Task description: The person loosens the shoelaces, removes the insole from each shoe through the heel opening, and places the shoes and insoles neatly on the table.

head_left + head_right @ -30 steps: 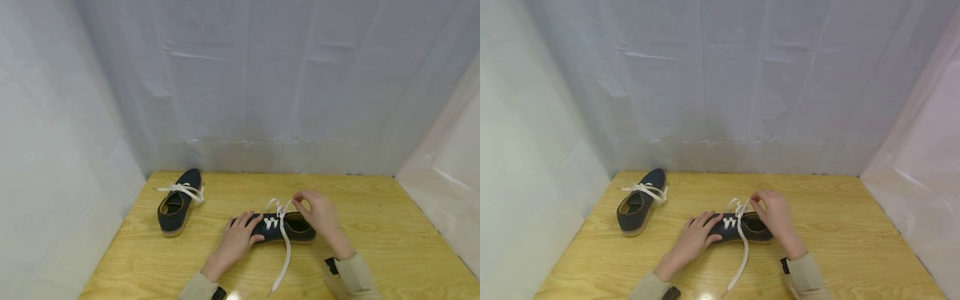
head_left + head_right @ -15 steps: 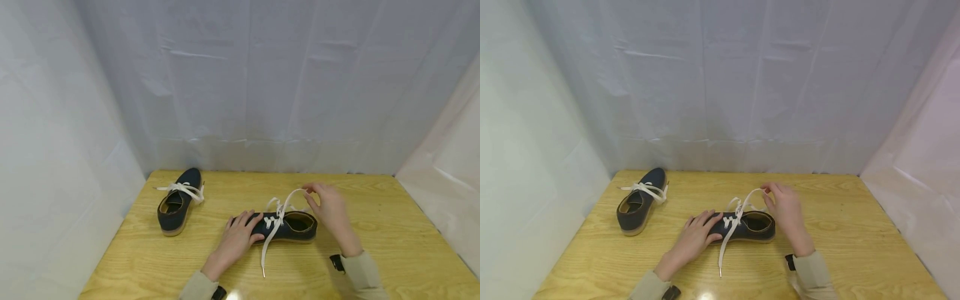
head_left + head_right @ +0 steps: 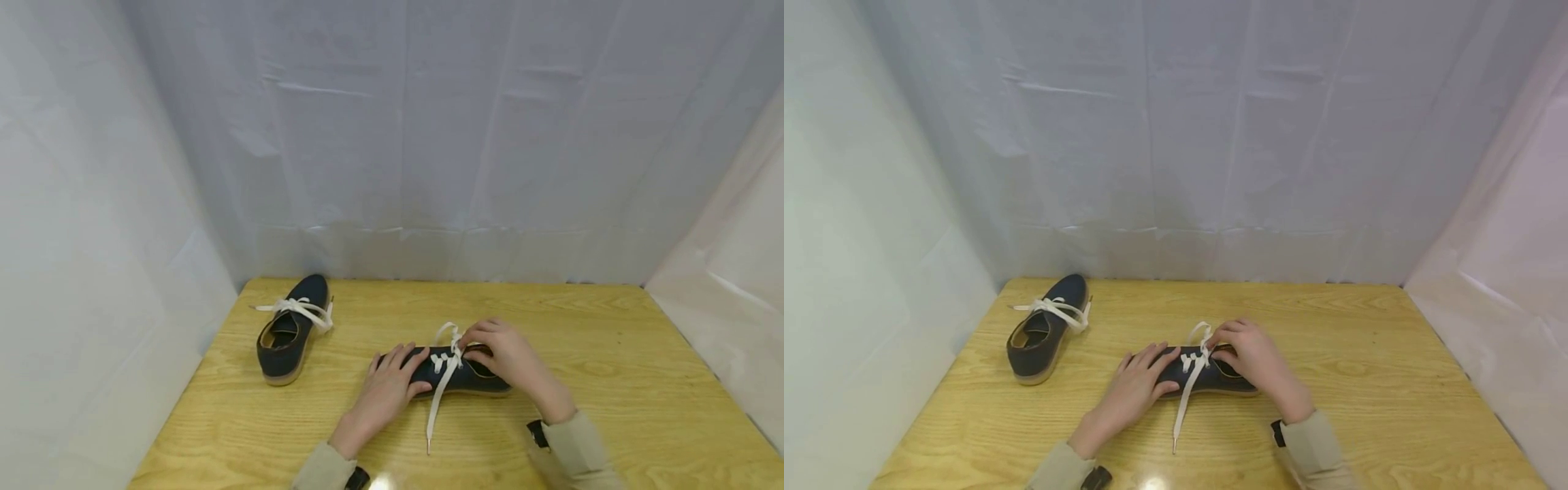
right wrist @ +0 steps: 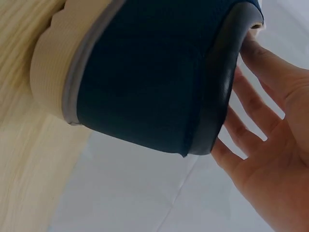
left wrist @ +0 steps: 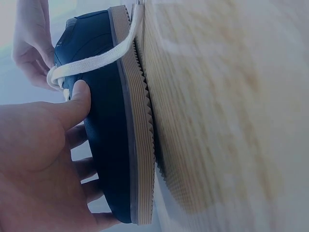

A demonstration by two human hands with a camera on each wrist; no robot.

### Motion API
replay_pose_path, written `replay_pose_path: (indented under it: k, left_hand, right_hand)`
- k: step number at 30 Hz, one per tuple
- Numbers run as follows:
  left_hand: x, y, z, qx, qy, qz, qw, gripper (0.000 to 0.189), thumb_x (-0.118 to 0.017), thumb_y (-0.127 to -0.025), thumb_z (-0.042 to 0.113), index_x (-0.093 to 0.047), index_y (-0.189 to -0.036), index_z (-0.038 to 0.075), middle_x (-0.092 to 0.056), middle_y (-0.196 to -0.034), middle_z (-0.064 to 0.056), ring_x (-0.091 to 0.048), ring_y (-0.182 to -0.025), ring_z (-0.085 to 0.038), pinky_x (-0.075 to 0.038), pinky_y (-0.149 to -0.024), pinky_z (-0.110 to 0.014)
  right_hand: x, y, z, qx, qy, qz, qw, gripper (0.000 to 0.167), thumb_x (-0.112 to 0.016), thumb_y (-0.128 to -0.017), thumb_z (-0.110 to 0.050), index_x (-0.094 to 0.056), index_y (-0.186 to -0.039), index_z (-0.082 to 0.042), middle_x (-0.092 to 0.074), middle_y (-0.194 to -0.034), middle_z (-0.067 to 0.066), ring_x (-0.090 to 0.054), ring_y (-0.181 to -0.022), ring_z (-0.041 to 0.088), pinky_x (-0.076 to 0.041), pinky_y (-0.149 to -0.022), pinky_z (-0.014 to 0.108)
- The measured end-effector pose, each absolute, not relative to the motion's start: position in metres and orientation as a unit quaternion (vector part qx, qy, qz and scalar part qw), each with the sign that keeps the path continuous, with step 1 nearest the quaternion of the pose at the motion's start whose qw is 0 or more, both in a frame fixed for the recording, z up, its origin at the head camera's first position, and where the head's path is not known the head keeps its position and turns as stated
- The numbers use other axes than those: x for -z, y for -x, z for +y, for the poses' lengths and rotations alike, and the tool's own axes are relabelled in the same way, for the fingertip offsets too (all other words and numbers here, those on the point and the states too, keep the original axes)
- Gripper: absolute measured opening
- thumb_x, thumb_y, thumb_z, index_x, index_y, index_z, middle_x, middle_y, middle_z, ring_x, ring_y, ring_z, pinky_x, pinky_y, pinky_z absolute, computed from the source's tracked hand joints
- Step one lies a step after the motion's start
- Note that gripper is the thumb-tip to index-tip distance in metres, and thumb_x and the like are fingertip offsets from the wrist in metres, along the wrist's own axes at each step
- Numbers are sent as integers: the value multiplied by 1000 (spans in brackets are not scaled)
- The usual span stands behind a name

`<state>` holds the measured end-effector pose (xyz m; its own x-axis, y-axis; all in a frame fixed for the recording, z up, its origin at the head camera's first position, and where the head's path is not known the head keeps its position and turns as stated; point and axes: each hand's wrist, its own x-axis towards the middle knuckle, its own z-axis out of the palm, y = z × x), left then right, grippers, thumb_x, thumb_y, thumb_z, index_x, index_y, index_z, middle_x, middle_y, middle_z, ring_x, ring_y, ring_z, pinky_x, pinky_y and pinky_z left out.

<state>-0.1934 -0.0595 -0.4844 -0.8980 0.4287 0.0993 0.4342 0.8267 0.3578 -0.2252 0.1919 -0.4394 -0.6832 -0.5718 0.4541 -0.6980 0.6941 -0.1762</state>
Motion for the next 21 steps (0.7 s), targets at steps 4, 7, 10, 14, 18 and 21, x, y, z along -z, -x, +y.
replay_pose_path:
  k: [4,7,10,14,18,21]
  left_hand:
    - [485,193,-60,188,227,-956,11,60,-55,-100,48,-45,-155,25,-39,-159,-10,-35,-148,-35,-27,-115,-65]
    - [485,192,-59,186,231,-955,12,60,-54,-100,48,-45,-155,25,-39,-160,-11,-35,-148,-35,-28,-115,-64]
    - [485,192,-59,186,234,-954,10,60,-53,-101,49,-44,-155,25,-38,-160,-11,-34,-148,-35,-28,-116,-64]
    - [484,192,-60,192,237,-952,10,60,-54,-101,47,-44,-155,24,-38,-160,-11,-34,-148,-35,-28,-115,-64]
    - [483,191,-61,198,237,-951,12,60,-55,-100,46,-45,-155,23,-39,-160,-12,-34,-148,-35,-28,-115,-65]
    - [482,191,-61,202,237,-950,7,60,-54,-101,46,-44,-155,23,-38,-160,-11,-33,-148,-35,-27,-116,-65]
  right_hand:
    - [443,224,189,-162,-351,-902,194,21,-87,-79,-13,-78,-98,-19,-72,-100,-1,-65,-92,19,-58,-78,34]
    - [446,224,188,-161,-354,-897,208,19,-86,-79,-11,-79,-95,-18,-72,-96,-2,-64,-87,17,-57,-73,31]
    - [447,225,189,-170,-348,-894,226,16,-86,-79,-10,-78,-92,-16,-72,-91,-3,-64,-83,16,-57,-70,31]
    - [440,225,194,-181,-298,-897,272,14,-86,-80,-8,-76,-90,-12,-73,-85,0,-67,-78,20,-57,-67,36]
    - [428,226,204,-200,-227,-891,340,15,-84,-81,-3,-75,-91,-7,-73,-83,7,-69,-73,25,-56,-62,42]
    - [423,227,214,-218,-171,-881,384,14,-82,-82,-2,-75,-94,-4,-73,-81,11,-70,-71,28,-54,-57,43]
